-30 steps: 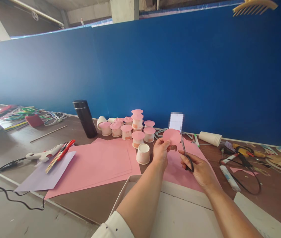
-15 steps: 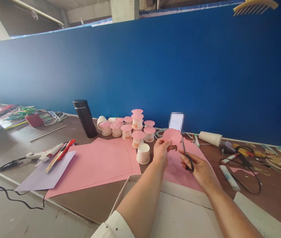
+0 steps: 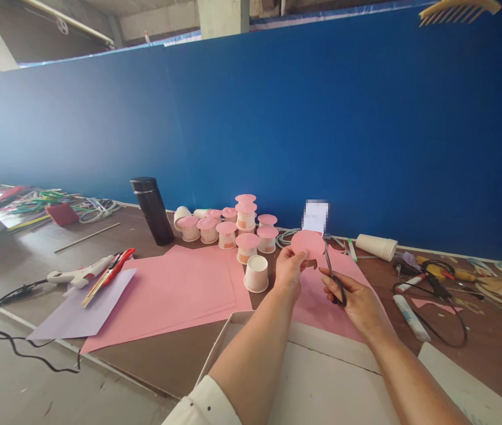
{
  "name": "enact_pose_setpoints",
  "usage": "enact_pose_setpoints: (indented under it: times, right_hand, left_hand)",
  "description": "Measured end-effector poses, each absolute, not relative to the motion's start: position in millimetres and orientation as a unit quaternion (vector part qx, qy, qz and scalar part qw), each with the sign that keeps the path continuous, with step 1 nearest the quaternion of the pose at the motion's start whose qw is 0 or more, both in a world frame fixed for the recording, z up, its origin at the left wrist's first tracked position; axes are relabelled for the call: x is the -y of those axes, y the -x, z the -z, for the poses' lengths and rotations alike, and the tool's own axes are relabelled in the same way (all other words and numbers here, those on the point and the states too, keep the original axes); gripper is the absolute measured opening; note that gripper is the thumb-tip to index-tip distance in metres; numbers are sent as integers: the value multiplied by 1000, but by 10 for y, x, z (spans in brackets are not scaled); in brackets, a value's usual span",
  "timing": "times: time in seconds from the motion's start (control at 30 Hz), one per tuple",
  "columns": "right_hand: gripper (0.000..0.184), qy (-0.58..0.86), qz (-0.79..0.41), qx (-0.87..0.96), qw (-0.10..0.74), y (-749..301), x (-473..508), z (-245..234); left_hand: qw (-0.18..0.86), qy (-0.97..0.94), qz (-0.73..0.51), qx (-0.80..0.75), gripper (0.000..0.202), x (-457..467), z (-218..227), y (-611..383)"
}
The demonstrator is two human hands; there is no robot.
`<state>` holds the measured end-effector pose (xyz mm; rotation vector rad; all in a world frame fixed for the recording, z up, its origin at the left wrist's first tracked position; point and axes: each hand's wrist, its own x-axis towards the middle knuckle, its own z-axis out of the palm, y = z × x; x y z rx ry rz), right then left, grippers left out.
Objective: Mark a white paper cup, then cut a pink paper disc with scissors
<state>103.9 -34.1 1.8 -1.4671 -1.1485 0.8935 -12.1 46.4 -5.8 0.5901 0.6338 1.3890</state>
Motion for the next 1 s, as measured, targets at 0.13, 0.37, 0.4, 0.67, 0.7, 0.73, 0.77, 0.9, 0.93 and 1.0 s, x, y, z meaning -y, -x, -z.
enact_pose_setpoints:
  times: [0.13, 0.37, 0.4, 0.67, 0.7, 0.73, 0.77, 0.9, 0.93, 1.0]
  right_hand:
    - [68, 606, -374, 478, 514, -1039, 341, 3]
    - [64, 604, -375, 491, 504, -1099, 306, 79]
    - [64, 604, -375, 491, 504, -1103, 305, 83]
    - [61, 603, -380, 479, 512, -1073, 321, 47]
    - [62, 601, -382, 478, 514, -1072, 321, 45]
    - [62, 599, -382, 477, 517, -1073, 320, 47]
    - [63, 599, -382, 478, 517, -1076, 318, 50]
    - [62, 610, -370, 488, 503, -1094, 313, 67]
    - [62, 611, -366, 491, 502, -1096, 313, 69]
    - [62, 610, -361, 493, 504, -1096, 313, 69]
  left_hand:
    - [686, -267, -614, -284, 32, -458, 49, 115]
    - [681, -274, -621, -276, 36, -478, 87, 98]
    - [679, -276, -621, -277, 36, -481, 92, 98]
    - [674, -283, -620, -285, 35, -466, 62, 103]
    - [673, -284, -621, -286, 36, -464, 58, 102]
    - [672, -284, -621, -287, 36, -462, 55, 102]
    - [671, -284, -621, -289, 37, -462, 53, 103]
    - [671, -290, -619, -289, 36, -461, 52, 105]
    - [670, -292, -618, -290, 35, -461, 52, 105]
    - [668, -295, -617, -293, 34, -460, 53, 105]
